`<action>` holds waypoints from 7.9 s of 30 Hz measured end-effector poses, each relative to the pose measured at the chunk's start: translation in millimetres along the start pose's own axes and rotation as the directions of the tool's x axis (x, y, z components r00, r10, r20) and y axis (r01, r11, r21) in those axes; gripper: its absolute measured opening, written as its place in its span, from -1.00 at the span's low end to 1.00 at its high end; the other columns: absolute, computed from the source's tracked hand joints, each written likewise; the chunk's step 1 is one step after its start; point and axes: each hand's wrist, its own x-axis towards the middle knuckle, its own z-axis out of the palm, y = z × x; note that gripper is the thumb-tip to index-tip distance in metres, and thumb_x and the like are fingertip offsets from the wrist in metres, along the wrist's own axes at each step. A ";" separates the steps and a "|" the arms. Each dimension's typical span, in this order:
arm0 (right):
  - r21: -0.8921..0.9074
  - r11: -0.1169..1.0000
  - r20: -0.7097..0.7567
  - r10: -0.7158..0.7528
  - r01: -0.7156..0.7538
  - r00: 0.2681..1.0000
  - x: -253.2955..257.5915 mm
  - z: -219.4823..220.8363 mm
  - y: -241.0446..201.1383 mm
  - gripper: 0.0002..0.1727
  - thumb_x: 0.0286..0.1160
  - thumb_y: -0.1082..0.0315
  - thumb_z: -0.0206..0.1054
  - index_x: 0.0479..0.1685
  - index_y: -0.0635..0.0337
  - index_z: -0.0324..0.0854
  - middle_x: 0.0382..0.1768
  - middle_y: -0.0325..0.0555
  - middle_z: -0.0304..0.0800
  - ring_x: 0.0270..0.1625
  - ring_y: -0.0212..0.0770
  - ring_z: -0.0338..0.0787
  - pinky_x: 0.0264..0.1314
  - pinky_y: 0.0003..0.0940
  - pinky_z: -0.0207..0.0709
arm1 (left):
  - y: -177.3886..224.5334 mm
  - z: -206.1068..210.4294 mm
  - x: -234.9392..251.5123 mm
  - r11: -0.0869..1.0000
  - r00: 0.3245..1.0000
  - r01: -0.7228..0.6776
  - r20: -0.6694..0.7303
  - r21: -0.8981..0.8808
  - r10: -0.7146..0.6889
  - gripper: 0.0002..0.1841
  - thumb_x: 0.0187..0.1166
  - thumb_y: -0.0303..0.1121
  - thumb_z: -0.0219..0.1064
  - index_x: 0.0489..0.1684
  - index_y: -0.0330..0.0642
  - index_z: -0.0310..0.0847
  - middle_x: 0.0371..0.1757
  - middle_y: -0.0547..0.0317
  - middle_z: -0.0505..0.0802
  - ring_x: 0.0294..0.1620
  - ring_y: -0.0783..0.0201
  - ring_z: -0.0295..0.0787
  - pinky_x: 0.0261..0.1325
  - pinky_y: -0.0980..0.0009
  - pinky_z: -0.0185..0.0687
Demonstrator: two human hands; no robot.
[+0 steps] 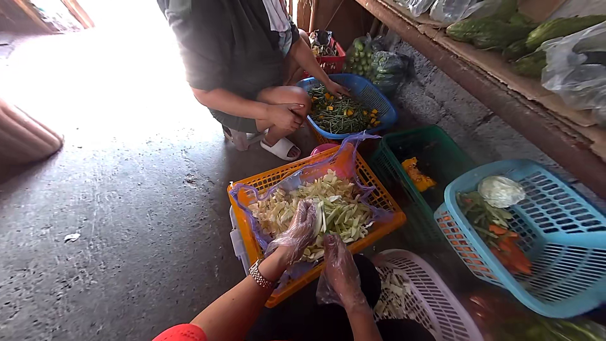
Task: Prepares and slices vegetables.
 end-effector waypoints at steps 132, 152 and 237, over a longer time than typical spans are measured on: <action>0.082 0.982 -0.200 -0.151 0.170 0.968 -35.2 17.8 23.6 -0.50 0.79 0.19 -0.04 0.13 0.49 0.64 -0.24 0.14 0.78 -0.17 -0.13 0.78 0.02 -0.16 0.63 | -13.4 -4.3 2.4 0.894 0.868 0.067 0.467 -0.442 0.166 -0.73 0.56 -0.30 0.26 0.13 -0.03 0.35 -0.30 0.31 0.84 -0.22 0.31 0.86 -0.05 0.37 0.80; -0.072 0.992 0.074 0.114 -0.108 0.991 -17.1 8.1 4.3 -0.50 0.90 0.12 -0.10 0.37 0.38 0.49 -0.02 0.24 0.77 0.11 0.09 0.79 0.24 0.01 0.57 | -17.1 -6.8 20.8 0.944 0.942 0.152 0.332 -0.293 -0.049 -0.64 0.87 -0.37 -0.20 0.38 -0.39 0.37 0.11 -0.01 0.85 0.11 0.19 0.85 0.25 0.28 0.74; -0.011 0.981 -0.295 -0.187 0.192 0.937 -38.6 25.4 20.6 -0.46 0.79 0.09 0.00 0.16 0.45 0.67 -0.20 0.11 0.83 -0.11 -0.20 0.82 0.07 -0.26 0.65 | -13.5 0.3 -0.1 0.807 0.871 0.070 0.430 -0.587 0.237 -0.40 0.74 0.31 -0.23 -0.09 0.01 0.51 -0.40 0.26 0.86 -0.22 0.19 0.91 0.02 0.23 0.86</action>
